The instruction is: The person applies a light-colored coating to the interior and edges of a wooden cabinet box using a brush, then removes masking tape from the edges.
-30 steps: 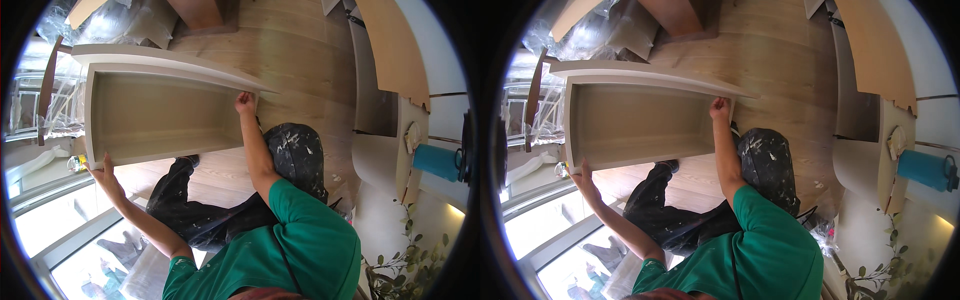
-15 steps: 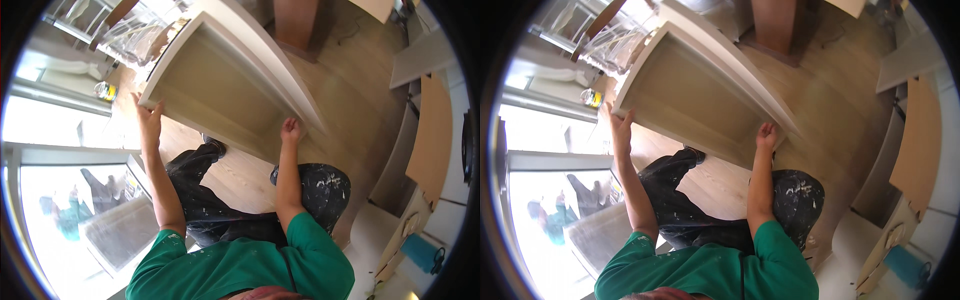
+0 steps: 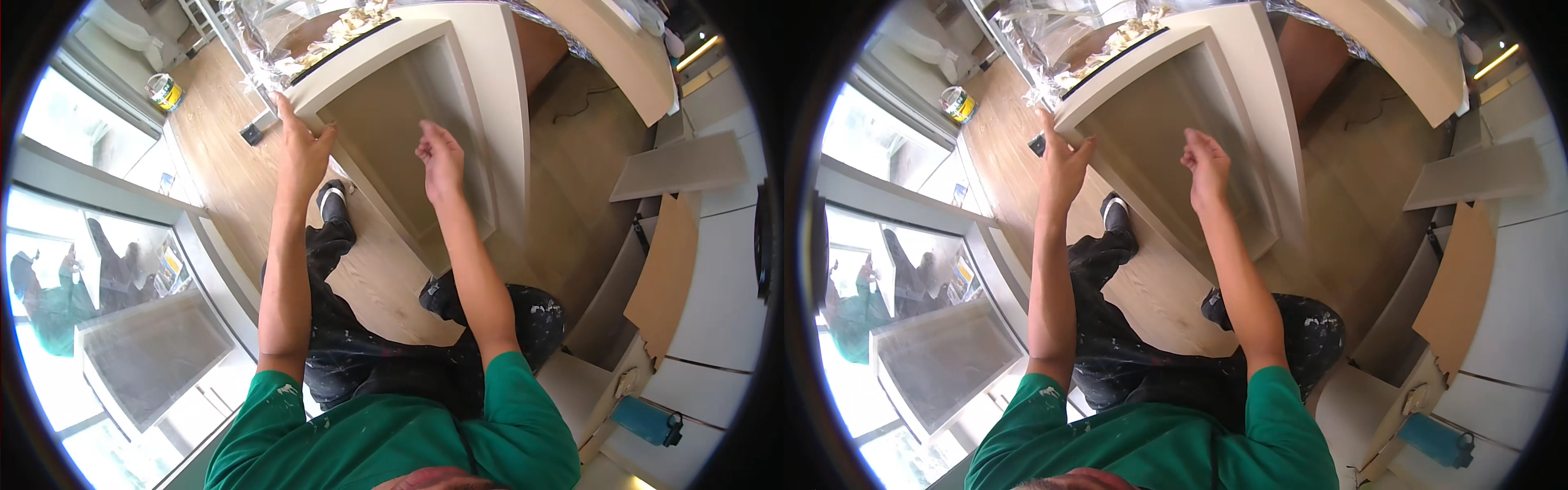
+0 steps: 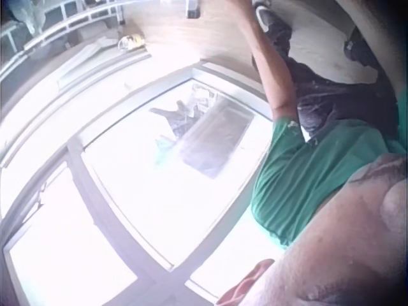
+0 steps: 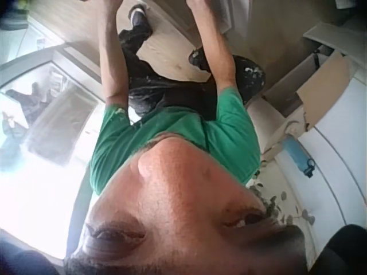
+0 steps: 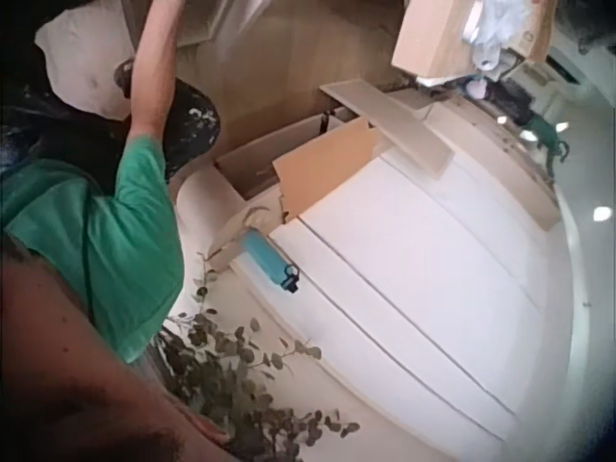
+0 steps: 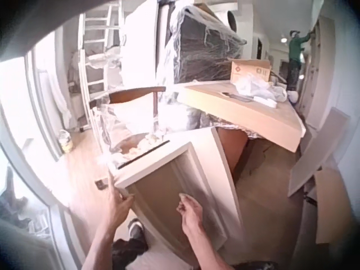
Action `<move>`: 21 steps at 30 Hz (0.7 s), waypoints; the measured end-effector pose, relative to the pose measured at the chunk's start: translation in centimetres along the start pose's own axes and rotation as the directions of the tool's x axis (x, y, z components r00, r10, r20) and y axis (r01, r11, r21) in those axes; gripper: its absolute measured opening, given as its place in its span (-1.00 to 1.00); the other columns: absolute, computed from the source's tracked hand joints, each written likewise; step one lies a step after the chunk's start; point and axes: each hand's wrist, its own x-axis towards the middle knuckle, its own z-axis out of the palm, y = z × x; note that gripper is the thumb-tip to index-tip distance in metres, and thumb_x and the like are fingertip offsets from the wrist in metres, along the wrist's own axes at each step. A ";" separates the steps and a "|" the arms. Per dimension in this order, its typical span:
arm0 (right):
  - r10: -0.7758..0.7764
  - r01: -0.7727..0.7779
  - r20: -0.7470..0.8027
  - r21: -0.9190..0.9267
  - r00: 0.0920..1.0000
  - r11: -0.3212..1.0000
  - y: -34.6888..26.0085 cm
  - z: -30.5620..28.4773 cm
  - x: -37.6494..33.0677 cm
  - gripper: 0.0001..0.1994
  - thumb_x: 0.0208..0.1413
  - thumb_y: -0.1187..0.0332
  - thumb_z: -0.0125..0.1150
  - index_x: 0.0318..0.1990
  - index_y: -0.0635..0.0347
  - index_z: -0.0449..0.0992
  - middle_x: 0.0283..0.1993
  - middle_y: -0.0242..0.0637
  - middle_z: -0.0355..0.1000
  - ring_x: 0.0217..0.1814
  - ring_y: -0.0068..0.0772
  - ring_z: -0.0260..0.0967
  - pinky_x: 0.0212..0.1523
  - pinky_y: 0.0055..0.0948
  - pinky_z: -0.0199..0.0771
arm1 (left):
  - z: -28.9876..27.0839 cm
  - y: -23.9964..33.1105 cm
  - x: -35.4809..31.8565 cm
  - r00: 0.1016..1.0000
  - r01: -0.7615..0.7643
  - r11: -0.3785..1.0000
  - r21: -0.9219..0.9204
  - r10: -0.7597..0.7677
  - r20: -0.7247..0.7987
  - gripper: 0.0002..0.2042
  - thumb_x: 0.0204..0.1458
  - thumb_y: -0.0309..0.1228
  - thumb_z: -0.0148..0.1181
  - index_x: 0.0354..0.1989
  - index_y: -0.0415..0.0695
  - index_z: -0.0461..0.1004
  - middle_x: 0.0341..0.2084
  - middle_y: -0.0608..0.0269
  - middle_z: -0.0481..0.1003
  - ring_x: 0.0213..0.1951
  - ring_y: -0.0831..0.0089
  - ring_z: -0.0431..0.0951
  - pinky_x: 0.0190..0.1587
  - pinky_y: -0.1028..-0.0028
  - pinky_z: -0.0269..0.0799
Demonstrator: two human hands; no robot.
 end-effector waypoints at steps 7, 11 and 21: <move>0.195 -0.115 -0.043 0.677 0.980 0.727 -5.1 7.7 5.4 -0.72 0.25 0.24 0.32 0.08 -0.01 0.54 -0.13 -0.55 0.39 0.01 -0.49 0.27 0.13 -0.40 0.35 | -0.7 0.2 0.2 1.000 0.008 1.000 0.023 -0.008 -0.013 -0.07 0.16 -0.43 0.24 0.48 -0.45 -0.37 0.19 -0.42 0.36 0.12 0.04 0.54 0.15 0.30 0.45; 0.123 -0.048 -0.177 0.378 0.976 0.925 -4.7 9.4 6.8 -0.72 0.26 0.34 0.28 0.09 0.11 0.52 -0.16 -0.50 0.40 -0.04 -0.47 0.29 0.06 -0.43 0.39 | -0.7 0.6 0.1 0.999 0.032 0.999 0.038 -0.032 0.004 -0.06 0.11 -0.43 0.28 0.47 -0.49 -0.32 0.29 -0.45 0.24 0.25 -0.07 0.41 0.25 0.28 0.35; -0.095 0.354 0.343 -0.870 0.934 0.344 -13.8 -2.1 -13.5 -0.80 0.25 0.40 0.27 -0.08 0.36 0.62 -0.21 -0.31 0.58 -0.16 -0.56 0.47 -0.05 -0.51 0.46 | -0.4 6.0 -1.3 0.859 -0.386 0.922 -0.002 0.359 -0.366 -0.40 0.15 -0.39 0.31 0.35 -0.29 0.28 0.24 -0.17 0.34 0.28 0.01 0.35 0.34 0.22 0.22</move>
